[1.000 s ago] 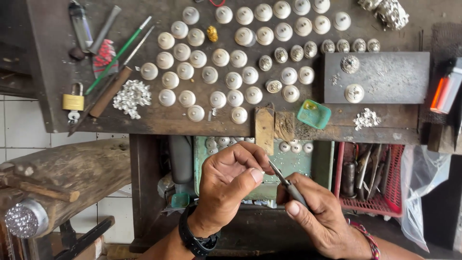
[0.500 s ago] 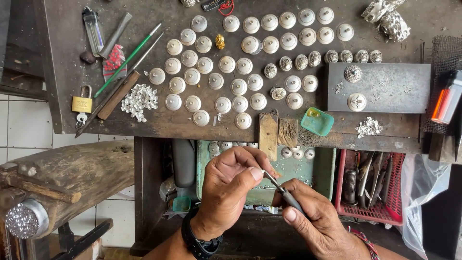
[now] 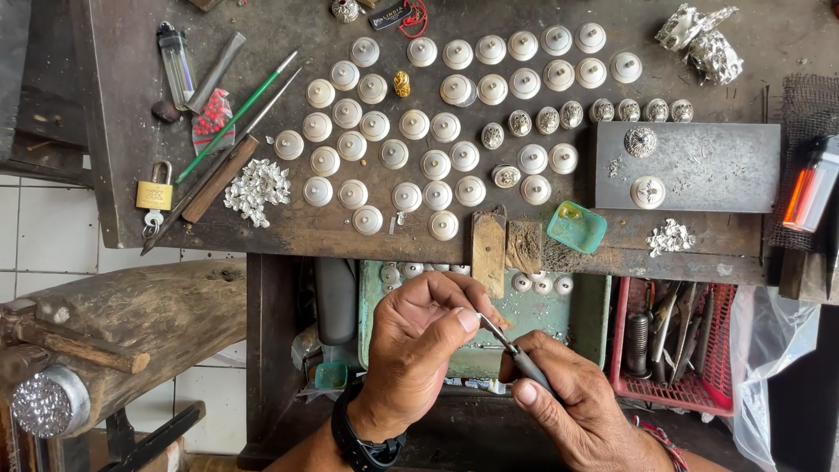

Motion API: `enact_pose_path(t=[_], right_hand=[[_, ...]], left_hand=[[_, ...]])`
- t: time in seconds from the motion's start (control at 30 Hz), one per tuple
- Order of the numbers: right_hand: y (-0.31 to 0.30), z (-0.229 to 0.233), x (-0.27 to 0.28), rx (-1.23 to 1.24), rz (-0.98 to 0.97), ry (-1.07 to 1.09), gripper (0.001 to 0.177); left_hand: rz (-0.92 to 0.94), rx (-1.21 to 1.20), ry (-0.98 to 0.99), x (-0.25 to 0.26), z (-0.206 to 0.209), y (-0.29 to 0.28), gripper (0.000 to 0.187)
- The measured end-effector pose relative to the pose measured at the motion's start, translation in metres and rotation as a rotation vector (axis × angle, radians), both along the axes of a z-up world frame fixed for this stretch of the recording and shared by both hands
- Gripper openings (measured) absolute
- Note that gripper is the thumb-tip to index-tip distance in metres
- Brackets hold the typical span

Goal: Attaching small silver jump rings to white circular jewelry components using pliers.

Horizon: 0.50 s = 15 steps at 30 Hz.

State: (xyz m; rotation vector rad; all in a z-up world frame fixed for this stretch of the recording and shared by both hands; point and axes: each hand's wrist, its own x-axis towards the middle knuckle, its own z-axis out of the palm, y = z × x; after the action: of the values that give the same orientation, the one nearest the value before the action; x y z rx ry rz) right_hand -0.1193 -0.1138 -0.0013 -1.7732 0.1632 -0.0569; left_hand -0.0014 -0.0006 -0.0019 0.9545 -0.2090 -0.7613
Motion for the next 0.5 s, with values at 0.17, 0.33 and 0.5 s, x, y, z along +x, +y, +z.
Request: enact_pose_path(t=[0.17, 0.33, 0.5], right_hand=[[-0.0003, 0.0010, 0.0009, -0.006, 0.003, -0.003, 0.037], [0.0003, -0.0004, 0.0007, -0.013, 0.006, -0.042, 0.034], [0.0005, -0.0058, -0.0029, -0.046, -0.011, -0.043, 0.032]], left_hand=[[0.000, 0.006, -0.002, -0.0001, -0.0007, 0.0002, 0.004], [0.004, 0.012, 0.000, -0.0005, -0.0014, 0.0003, 0.004], [0.012, 0.000, -0.013, -0.0007, 0.0009, -0.0010, 0.005]])
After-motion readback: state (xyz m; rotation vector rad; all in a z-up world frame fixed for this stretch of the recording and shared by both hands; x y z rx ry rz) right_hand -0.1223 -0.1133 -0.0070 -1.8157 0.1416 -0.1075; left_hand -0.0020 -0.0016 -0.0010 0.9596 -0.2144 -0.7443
